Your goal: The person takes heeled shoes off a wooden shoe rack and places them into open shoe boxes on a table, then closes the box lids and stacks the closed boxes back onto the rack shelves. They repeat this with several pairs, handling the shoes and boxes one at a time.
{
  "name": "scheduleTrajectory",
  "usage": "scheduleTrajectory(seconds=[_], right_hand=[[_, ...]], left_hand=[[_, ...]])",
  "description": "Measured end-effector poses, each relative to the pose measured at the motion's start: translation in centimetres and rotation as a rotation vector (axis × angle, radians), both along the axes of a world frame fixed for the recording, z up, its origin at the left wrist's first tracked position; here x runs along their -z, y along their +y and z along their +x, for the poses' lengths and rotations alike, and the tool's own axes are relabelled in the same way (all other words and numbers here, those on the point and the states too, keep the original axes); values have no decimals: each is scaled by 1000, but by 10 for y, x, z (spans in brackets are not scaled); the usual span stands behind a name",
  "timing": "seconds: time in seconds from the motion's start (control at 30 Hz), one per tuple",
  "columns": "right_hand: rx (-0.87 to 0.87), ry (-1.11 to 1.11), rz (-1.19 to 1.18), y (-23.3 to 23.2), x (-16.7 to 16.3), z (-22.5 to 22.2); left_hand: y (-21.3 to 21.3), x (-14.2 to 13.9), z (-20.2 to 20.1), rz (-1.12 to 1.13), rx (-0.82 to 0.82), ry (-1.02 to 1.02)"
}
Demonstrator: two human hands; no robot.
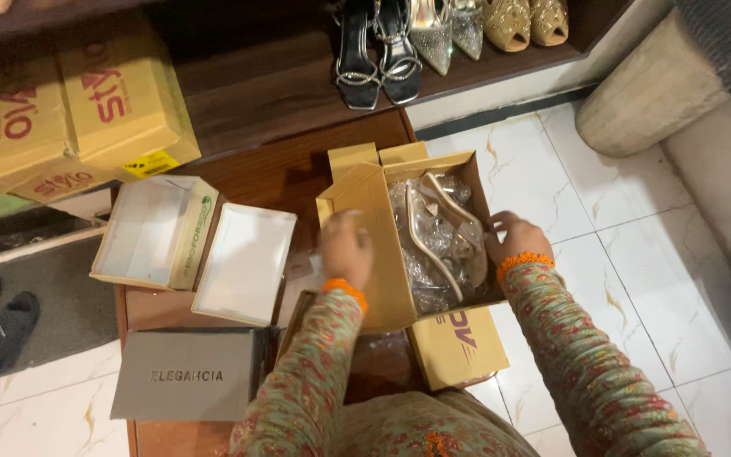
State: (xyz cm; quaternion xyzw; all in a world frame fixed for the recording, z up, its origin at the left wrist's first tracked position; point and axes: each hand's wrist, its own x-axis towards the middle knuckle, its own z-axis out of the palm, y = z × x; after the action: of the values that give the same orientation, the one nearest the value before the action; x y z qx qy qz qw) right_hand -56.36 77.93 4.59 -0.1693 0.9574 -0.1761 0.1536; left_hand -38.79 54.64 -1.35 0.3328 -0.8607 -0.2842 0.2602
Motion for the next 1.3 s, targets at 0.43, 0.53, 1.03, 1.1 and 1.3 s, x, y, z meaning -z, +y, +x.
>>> scheduleTrajectory(seconds=[0.43, 0.53, 1.03, 1.1, 1.3], right_hand=[[89, -230, -73, 30, 71, 14], [102, -273, -58, 24, 72, 6], [403, -600, -216, 32, 70, -41], [604, -839, -504, 47, 74, -47], [465, -933, -462, 61, 52, -55]], left_hand=[[-14, 101, 79, 1191, -285, -137], [-32, 79, 83, 1449, -333, 158], [4, -33, -69, 1400, 762, 20], [44, -21, -87, 1233, 736, -36], [91, 1, -84, 693, 735, -3]])
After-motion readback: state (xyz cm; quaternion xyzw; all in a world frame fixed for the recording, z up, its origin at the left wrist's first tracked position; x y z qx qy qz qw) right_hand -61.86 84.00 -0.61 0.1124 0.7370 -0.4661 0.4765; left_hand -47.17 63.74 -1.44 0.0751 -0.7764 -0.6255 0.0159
